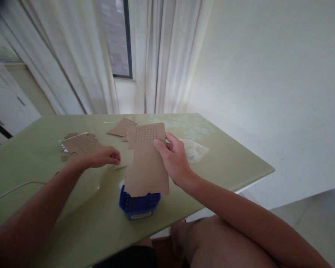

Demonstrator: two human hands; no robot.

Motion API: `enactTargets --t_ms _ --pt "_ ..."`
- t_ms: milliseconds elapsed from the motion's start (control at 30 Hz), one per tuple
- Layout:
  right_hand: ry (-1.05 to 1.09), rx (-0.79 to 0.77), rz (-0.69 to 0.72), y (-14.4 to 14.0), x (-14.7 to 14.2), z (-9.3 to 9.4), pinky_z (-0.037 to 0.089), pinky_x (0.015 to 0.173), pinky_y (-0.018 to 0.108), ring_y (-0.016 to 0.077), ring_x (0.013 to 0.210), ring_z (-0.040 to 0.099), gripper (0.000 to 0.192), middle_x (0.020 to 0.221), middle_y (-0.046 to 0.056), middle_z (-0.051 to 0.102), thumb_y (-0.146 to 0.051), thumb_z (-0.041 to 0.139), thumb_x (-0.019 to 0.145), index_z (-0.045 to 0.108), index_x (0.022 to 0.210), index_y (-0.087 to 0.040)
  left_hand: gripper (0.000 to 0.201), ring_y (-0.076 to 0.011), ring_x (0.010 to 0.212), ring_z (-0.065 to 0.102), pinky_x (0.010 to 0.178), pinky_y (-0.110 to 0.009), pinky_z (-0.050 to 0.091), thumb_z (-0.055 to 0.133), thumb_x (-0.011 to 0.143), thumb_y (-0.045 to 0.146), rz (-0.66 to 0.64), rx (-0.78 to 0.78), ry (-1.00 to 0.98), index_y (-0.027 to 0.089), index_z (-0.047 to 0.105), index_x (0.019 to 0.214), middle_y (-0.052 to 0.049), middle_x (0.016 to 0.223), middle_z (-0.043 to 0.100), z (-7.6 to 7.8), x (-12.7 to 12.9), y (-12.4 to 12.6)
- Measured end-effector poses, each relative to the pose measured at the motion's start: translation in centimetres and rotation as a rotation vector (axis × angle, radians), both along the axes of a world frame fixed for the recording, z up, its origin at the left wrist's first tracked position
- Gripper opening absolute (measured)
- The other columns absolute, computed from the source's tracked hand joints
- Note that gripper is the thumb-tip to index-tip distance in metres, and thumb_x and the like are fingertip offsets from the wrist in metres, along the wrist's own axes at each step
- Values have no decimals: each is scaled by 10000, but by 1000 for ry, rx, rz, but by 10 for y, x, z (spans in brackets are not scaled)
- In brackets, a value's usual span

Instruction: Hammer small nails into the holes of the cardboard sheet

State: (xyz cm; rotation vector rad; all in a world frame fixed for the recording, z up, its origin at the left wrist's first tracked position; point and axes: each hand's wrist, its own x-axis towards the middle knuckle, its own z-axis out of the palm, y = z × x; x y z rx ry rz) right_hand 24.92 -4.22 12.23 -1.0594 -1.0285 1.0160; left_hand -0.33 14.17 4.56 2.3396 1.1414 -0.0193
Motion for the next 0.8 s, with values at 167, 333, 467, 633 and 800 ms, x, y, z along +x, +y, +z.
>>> enactTargets --t_ms 167,333,467,633,800 --pt "19 -23 19 -2 1 -2 673 745 407 252 774 812 336 953 42 859 -401 857 864 757 1137 -231 259 -260 815 736 746 -326 501 767 737 437 63 8 19 184 778 790 -89 855 813 -25 4 6" --pt "77 -28 57 -2 1 -2 672 783 407 258 833 814 312 983 32 862 -380 856 848 784 1115 -237 226 -265 732 728 711 -346 522 758 780 374 120 78 -27 152 771 822 -110 812 790 -19 5 5" --pt "108 -6 117 -3 1 -2 665 832 399 257 910 815 282 1039 28 863 -359 830 877 805 1133 -243 277 -249 870 744 837 -369 580 649 943 384 80 197 -207 170 794 1042 -105 985 817 11 19 -20" --pt "106 2 221 -10 -3 3 667 811 384 247 909 818 290 1056 40 860 -366 814 923 799 1185 -243 239 -248 940 777 891 -420 660 756 934 362 -227 383 -981 230 805 1127 -86 1066 834 40 44 -74" --pt "123 20 292 -15 -3 5 673 811 369 230 873 825 321 1046 33 861 -364 818 945 778 1244 -254 163 -236 805 787 801 -429 695 745 972 379 -176 573 -1065 233 815 949 -66 900 841 32 46 -94"
